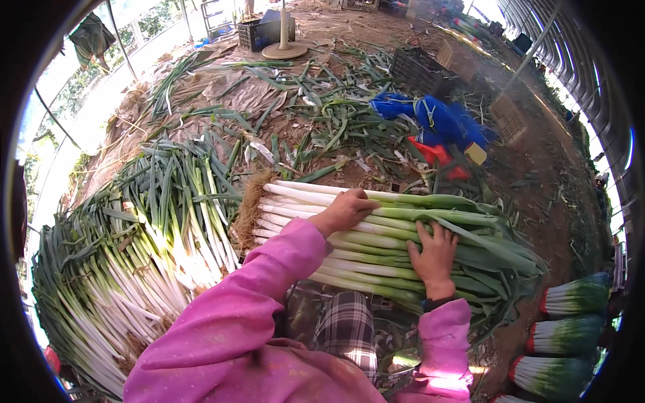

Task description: The person takes leeks from a pile and stacks them into a bundle on a metal frame, arranging and aligning the stalks by hand.

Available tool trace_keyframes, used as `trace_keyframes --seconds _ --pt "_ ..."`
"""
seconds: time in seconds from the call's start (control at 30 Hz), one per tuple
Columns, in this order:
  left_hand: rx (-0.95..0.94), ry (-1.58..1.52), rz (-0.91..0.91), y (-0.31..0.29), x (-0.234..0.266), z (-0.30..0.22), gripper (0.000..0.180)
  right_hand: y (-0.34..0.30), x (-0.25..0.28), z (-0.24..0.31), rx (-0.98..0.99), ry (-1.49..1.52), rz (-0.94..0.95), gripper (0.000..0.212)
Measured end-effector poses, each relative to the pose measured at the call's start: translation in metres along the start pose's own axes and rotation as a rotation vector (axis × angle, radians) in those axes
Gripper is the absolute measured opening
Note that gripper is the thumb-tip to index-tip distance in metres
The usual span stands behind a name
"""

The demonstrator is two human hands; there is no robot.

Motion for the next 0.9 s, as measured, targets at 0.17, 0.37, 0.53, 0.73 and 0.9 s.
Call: trace_keyframes --seconds 0.17,0.37,0.53,0.73,0.9 --pt "0.037 -0.066 -0.013 -0.007 0.005 0.013 0.018 0.047 0.016 0.037 0.19 -0.01 -0.03 0.037" --pt "0.072 0.527 -0.199 -0.058 0.072 0.05 0.025 0.035 -0.035 0.0 0.134 0.025 0.128 0.031" --pt "0.441 0.386 -0.212 -0.125 0.112 0.102 0.04 0.038 -0.037 0.002 0.105 0.079 0.161 0.03" --pt "0.467 0.443 -0.089 -0.137 0.097 0.099 0.048 0.031 -0.033 0.009 0.078 0.069 0.18 0.033" --pt "0.608 0.351 0.236 -0.136 0.091 0.107 0.064 0.036 -0.039 0.009 0.037 -0.012 0.265 0.037"
Point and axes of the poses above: each hand's wrist, its own y-axis towards the middle knuckle, its own x-axis out of the back of the hand, z = x × y, the point moved 5 cm from there along y, towards the middle knuckle, and after that the axes turned 5 degrees about y, right-handed, at the moved point
